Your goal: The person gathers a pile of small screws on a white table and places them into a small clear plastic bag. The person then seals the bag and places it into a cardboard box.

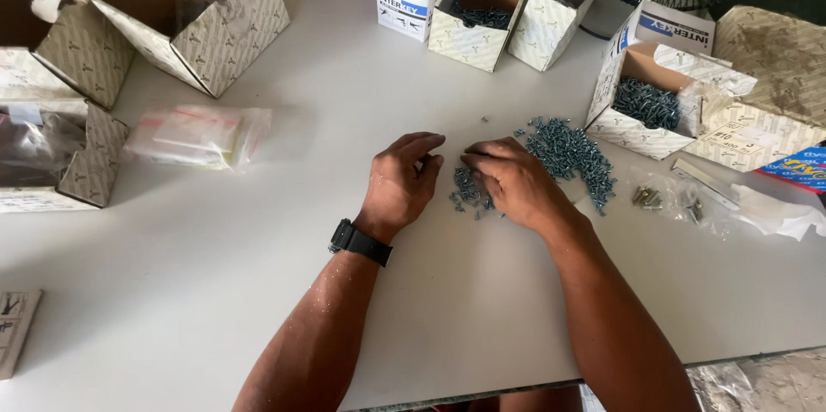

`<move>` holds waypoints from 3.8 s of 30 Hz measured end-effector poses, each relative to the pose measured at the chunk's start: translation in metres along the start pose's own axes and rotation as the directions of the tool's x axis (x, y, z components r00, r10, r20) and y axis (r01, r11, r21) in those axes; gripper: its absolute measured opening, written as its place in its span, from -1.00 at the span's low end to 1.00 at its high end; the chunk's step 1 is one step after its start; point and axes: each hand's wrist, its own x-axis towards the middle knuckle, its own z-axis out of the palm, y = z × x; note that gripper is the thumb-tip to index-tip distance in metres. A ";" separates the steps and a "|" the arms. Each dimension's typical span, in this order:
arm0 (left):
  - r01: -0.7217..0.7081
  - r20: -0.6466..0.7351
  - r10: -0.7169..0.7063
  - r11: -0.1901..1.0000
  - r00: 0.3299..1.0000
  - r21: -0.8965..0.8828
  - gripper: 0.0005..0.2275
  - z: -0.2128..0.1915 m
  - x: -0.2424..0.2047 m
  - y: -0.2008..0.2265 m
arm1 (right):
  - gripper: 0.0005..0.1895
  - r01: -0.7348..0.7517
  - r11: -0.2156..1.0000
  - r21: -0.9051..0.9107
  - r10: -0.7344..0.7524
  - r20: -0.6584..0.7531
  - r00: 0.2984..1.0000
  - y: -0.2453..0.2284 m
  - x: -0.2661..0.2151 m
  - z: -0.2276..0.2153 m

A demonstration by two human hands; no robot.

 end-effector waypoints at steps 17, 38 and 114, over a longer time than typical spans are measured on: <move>-0.241 0.202 0.171 0.883 0.964 0.403 -0.92 0.001 -0.006 -0.002 | -0.86 0.004 1.000 0.016 -0.004 -0.035 0.999 -0.012 -0.001 -0.021; -0.245 0.305 0.147 0.918 0.941 0.311 -0.88 0.000 -0.003 -0.004 | -0.71 0.036 0.999 -0.004 -0.036 0.010 0.999 -0.024 -0.008 -0.015; -0.285 0.307 0.186 0.904 0.933 0.318 -0.97 -0.010 0.000 -0.014 | -0.80 0.026 1.000 0.018 -0.026 0.013 1.000 -0.016 -0.010 -0.021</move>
